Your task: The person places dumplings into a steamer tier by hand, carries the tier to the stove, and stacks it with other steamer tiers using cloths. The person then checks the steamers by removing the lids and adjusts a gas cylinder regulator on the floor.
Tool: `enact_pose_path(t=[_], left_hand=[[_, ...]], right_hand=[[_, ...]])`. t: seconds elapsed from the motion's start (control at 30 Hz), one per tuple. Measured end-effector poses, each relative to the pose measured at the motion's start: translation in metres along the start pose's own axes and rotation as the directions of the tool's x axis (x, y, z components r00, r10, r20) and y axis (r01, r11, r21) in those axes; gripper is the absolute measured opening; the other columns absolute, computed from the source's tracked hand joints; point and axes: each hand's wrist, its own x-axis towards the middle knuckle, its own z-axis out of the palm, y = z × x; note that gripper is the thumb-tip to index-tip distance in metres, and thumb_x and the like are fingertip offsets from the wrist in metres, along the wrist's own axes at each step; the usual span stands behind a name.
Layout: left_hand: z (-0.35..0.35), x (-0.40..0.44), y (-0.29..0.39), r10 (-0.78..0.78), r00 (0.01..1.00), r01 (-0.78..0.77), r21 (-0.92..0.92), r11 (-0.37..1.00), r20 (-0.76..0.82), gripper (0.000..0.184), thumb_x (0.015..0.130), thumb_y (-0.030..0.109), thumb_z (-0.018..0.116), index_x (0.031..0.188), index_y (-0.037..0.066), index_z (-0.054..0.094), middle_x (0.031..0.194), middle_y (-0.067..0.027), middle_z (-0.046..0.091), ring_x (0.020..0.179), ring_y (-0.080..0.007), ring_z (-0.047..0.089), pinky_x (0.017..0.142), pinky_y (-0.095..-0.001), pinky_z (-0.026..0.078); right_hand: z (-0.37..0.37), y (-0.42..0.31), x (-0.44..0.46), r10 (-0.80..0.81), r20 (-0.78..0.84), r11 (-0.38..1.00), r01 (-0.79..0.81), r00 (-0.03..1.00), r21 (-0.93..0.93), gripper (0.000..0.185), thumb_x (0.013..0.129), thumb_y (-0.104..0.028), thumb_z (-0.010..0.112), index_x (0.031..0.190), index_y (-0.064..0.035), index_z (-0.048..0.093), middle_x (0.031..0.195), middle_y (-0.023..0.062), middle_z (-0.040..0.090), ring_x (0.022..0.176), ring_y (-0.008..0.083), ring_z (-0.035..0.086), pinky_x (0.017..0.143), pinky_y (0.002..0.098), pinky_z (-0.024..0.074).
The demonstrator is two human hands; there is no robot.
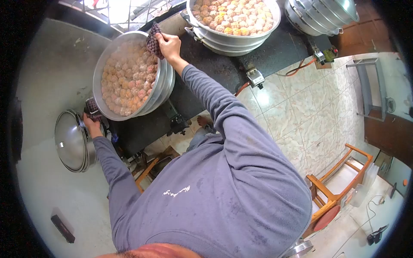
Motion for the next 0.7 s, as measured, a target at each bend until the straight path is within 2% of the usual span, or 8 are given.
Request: enact_pose_path(t=[0.1,0.17,0.23,0.3,0.37,0.5,0.57,0.7], left_hand=[[0.006,-0.039,0.002,0.076,0.960,-0.081,-0.009,0.997,-0.270,0.043,0.095,0.034,0.038,0.122,0.003,0.050,0.121,-0.0108,0.056,0.106,-0.0279,0.057,0.092,-0.0451,0.044],[-0.005,-0.057,-0.006,0.091,0.969,-0.102,-0.036,0.994,-0.228,0.044,0.095,0.034,0.037,0.123,0.002,0.049,0.122,-0.0119,0.056,0.108,-0.0290,0.056,0.093,-0.0453,0.044],[-0.011,-0.081,-0.013,0.109,0.975,-0.124,-0.063,0.990,-0.194,0.046,0.095,0.034,0.036,0.124,0.001,0.048,0.123,-0.0130,0.055,0.110,-0.0302,0.055,0.095,-0.0455,0.043],[-0.002,-0.114,-0.022,0.150,0.938,-0.185,-0.084,0.979,-0.314,0.050,0.094,0.034,0.035,0.127,-0.001,0.045,0.125,-0.0149,0.053,0.113,-0.0318,0.053,0.098,-0.0426,0.042],[0.007,-0.152,-0.034,0.140,0.904,-0.195,-0.098,0.976,-0.404,0.051,0.093,0.034,0.034,0.126,-0.004,0.045,0.125,-0.0141,0.053,0.111,-0.0324,0.054,0.098,-0.0410,0.042],[0.032,-0.239,-0.086,0.185,0.694,-0.222,0.038,0.974,-0.695,0.052,0.093,0.035,0.032,0.117,-0.009,0.047,0.122,-0.0214,0.053,0.104,-0.0348,0.058,0.093,-0.0455,0.046],[0.045,-0.285,-0.124,-0.011,0.655,-0.202,-0.189,0.961,-0.755,0.050,0.091,0.032,0.040,0.119,-0.008,0.047,0.128,-0.0200,0.049,0.106,-0.0354,0.056,0.094,-0.0485,0.045],[0.101,-0.410,-0.227,-0.381,0.788,0.118,-0.489,0.864,-0.484,0.051,0.089,0.035,0.037,0.119,-0.004,0.050,0.124,-0.0182,0.052,0.107,-0.0351,0.055,0.095,-0.0497,0.044]], right_hand=[[-0.014,0.017,-0.009,0.087,-0.072,0.991,-0.078,0.994,0.111,0.028,0.085,-0.025,0.067,0.089,0.0025,0.069,0.065,0.0010,0.065,0.062,0.0034,0.050,0.055,0.0254,0.0423],[-0.034,0.032,-0.018,0.155,-0.086,0.975,-0.138,0.984,0.176,0.034,0.087,-0.026,0.064,0.071,0.0038,0.063,0.052,0.0058,0.052,0.054,0.0052,0.040,0.049,0.0306,0.0351],[-0.066,0.054,-0.029,0.302,0.087,0.890,-0.314,0.949,0.331,0.032,0.088,-0.025,0.063,0.072,0.0022,0.066,0.063,0.0029,0.061,0.059,0.0054,0.045,0.053,0.0293,0.0381],[-0.104,0.065,-0.044,0.393,0.323,0.673,-0.509,0.861,0.537,0.026,0.091,-0.024,0.057,0.089,-0.0003,0.067,0.084,0.0045,0.067,0.070,0.0110,0.059,0.065,0.0302,0.0480],[-0.143,0.071,-0.058,0.455,0.648,0.181,-0.776,0.610,0.604,0.031,0.095,-0.027,0.048,0.105,-0.0009,0.062,0.101,0.0109,0.067,0.086,0.0201,0.065,0.080,0.0358,0.0525],[-0.227,0.065,-0.077,0.345,0.886,-0.147,-0.915,0.309,0.376,0.036,0.097,-0.028,0.038,0.112,-0.0016,0.058,0.109,0.0104,0.064,0.096,0.0213,0.063,0.088,0.0393,0.0504],[-0.276,0.071,-0.075,0.236,0.949,-0.209,-0.942,0.211,0.262,0.033,0.096,-0.024,0.040,0.112,-0.0020,0.059,0.108,0.0084,0.064,0.097,0.0198,0.061,0.090,0.0369,0.0483],[-0.388,0.094,-0.031,0.299,0.933,-0.135,-0.959,0.199,0.248,0.045,0.094,-0.037,0.041,0.117,-0.0023,0.058,0.117,0.0111,0.061,0.107,0.0229,0.057,0.097,0.0384,0.0423]])
